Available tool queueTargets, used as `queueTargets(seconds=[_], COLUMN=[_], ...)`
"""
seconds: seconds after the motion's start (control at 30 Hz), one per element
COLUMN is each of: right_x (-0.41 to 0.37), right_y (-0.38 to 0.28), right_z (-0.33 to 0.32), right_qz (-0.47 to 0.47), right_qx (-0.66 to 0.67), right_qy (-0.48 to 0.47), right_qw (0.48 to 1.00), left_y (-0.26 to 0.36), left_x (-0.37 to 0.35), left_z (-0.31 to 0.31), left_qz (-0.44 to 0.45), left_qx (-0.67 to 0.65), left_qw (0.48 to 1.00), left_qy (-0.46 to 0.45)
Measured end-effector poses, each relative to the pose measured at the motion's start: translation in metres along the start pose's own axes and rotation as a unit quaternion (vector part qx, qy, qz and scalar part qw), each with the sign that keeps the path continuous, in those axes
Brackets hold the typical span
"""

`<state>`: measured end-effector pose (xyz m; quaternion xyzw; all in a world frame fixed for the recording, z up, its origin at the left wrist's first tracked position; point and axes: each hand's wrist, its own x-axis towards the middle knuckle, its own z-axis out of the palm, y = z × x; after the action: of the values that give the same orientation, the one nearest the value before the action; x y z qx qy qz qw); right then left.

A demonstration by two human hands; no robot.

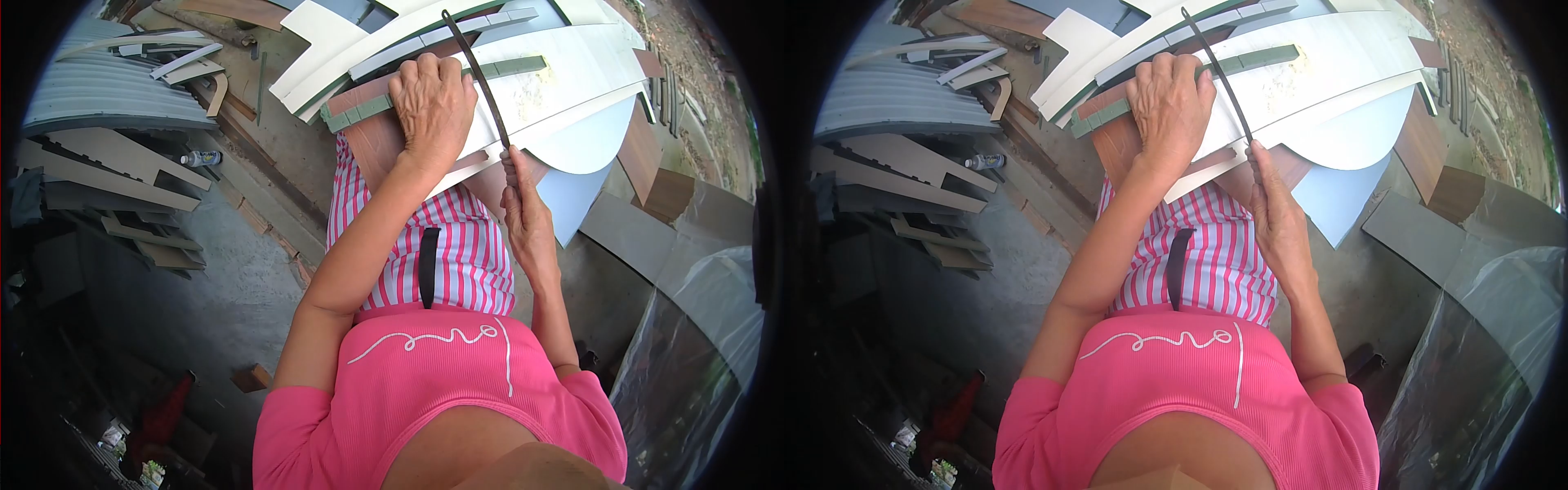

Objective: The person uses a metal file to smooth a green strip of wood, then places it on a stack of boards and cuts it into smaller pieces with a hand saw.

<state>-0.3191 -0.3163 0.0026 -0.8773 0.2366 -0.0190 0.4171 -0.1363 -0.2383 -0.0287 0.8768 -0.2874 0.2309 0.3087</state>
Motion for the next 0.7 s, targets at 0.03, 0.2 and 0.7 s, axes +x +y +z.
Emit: queueTargets(seconds=[0.03,0.2,0.7], right_x=[0.0,-0.003,0.029], right_y=[0.001,0.002,-0.033], right_z=[0.001,0.006,-0.002], right_qz=[0.001,-0.025,-0.019], right_qx=[-0.001,-0.014,-0.055], right_qy=[-0.001,0.026,0.009], right_qw=[1.0,0.999,0.998], left_y=[0.001,0.001,-0.008], left_x=[-0.001,-0.002,-0.006], left_z=[0.0,-0.001,0.0], left_qz=[-0.008,-0.002,0.034], left_qx=[0.003,-0.004,-0.013], left_qw=[1.0,1.0,0.999], left_qy=[-0.002,0.006,-0.003])
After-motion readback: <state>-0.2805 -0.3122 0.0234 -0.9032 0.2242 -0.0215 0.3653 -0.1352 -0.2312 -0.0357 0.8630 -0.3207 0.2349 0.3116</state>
